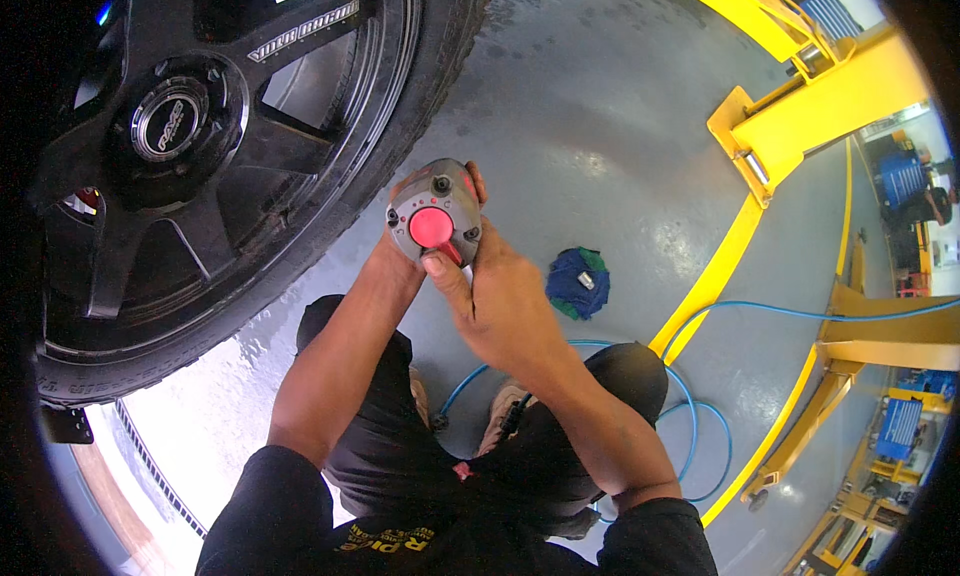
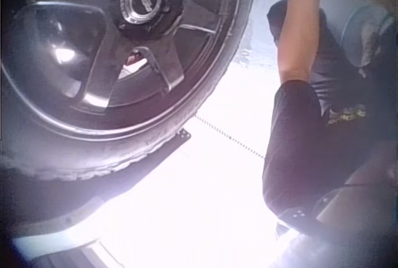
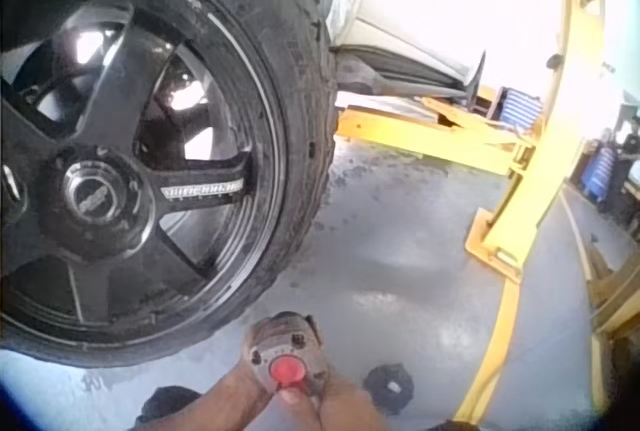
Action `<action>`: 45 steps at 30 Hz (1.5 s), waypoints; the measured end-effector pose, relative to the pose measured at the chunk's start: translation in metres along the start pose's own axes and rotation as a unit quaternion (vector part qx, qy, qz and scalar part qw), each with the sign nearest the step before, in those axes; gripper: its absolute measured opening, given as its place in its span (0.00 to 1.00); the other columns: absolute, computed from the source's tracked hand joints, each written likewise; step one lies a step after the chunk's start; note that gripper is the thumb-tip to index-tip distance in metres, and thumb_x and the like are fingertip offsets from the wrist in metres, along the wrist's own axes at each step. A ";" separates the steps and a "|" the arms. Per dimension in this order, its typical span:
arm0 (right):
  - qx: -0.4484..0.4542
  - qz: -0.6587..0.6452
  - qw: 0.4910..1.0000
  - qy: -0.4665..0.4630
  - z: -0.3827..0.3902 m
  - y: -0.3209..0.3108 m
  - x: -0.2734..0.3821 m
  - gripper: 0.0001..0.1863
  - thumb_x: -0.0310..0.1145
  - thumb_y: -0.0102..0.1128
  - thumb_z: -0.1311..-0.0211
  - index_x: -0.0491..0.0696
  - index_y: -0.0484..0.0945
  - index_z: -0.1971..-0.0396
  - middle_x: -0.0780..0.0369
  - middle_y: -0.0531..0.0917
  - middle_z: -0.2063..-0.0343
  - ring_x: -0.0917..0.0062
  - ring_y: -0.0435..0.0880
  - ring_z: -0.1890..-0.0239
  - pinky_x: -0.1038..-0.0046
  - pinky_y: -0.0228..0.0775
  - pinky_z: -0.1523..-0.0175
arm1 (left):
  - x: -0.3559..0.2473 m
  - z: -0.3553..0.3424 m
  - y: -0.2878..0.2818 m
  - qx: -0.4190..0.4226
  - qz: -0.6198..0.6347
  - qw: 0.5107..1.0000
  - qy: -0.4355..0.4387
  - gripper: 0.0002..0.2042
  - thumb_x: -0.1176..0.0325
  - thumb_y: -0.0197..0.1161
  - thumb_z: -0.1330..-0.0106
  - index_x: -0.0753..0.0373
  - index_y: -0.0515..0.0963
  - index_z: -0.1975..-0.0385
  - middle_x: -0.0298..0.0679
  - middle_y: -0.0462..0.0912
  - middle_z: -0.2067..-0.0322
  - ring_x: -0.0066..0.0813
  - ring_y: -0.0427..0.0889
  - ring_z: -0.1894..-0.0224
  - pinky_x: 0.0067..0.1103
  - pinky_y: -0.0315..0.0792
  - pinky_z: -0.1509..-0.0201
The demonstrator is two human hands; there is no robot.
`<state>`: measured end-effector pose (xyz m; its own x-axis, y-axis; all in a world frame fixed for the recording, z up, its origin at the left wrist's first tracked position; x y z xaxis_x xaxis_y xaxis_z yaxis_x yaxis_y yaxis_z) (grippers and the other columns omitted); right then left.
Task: The person uses an impact wrench to remove lug nuts from a vehicle wheel, wipes the tool and wheel surface with a cloth, and then walks to a tool cart to exchange tools.
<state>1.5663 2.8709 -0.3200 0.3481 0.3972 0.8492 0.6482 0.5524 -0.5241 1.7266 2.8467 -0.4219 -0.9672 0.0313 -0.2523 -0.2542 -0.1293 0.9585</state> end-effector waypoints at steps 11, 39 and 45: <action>-0.061 0.041 0.997 -0.040 0.002 0.011 -0.006 0.32 0.58 0.45 0.23 0.39 0.73 0.49 0.43 0.81 0.66 0.44 0.81 0.63 0.55 0.72 0.59 | 0.000 0.002 0.009 -0.072 0.039 0.997 -0.014 0.24 0.52 0.40 0.29 0.66 0.79 0.56 0.45 0.84 0.62 0.39 0.83 0.61 0.34 0.80 0.54; -0.011 -0.105 0.955 -0.277 -0.049 0.125 0.011 0.28 0.32 0.73 0.44 0.45 0.71 0.45 0.59 0.86 0.66 0.66 0.87 0.65 0.67 0.80 0.61 | -0.119 0.123 0.101 -0.122 -0.067 0.961 0.240 0.21 0.48 0.41 0.20 0.57 0.76 0.57 0.44 0.83 0.62 0.41 0.83 0.65 0.34 0.79 0.59; 0.025 -0.153 0.965 -0.212 -0.055 0.134 -0.025 0.19 0.31 0.69 0.37 0.47 0.81 0.46 0.58 0.85 0.51 0.61 0.82 0.48 0.60 0.74 0.44 | -0.119 0.102 0.101 -0.168 -0.098 0.948 0.251 0.22 0.46 0.41 0.20 0.57 0.77 0.56 0.45 0.84 0.62 0.40 0.83 0.64 0.34 0.79 0.58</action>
<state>1.6812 2.8948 -0.4075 -0.1693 0.4679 0.8674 0.6392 0.7220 -0.2647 1.8158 2.9308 -0.2812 -0.7566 -0.3774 -0.5340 -0.3320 -0.4817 0.8110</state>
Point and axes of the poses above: each hand's wrist, its own z-axis away from the middle knuckle, its own y-axis out of the palm, x = y × z, the point moved 1 cm from there along -z, towards the middle knuckle
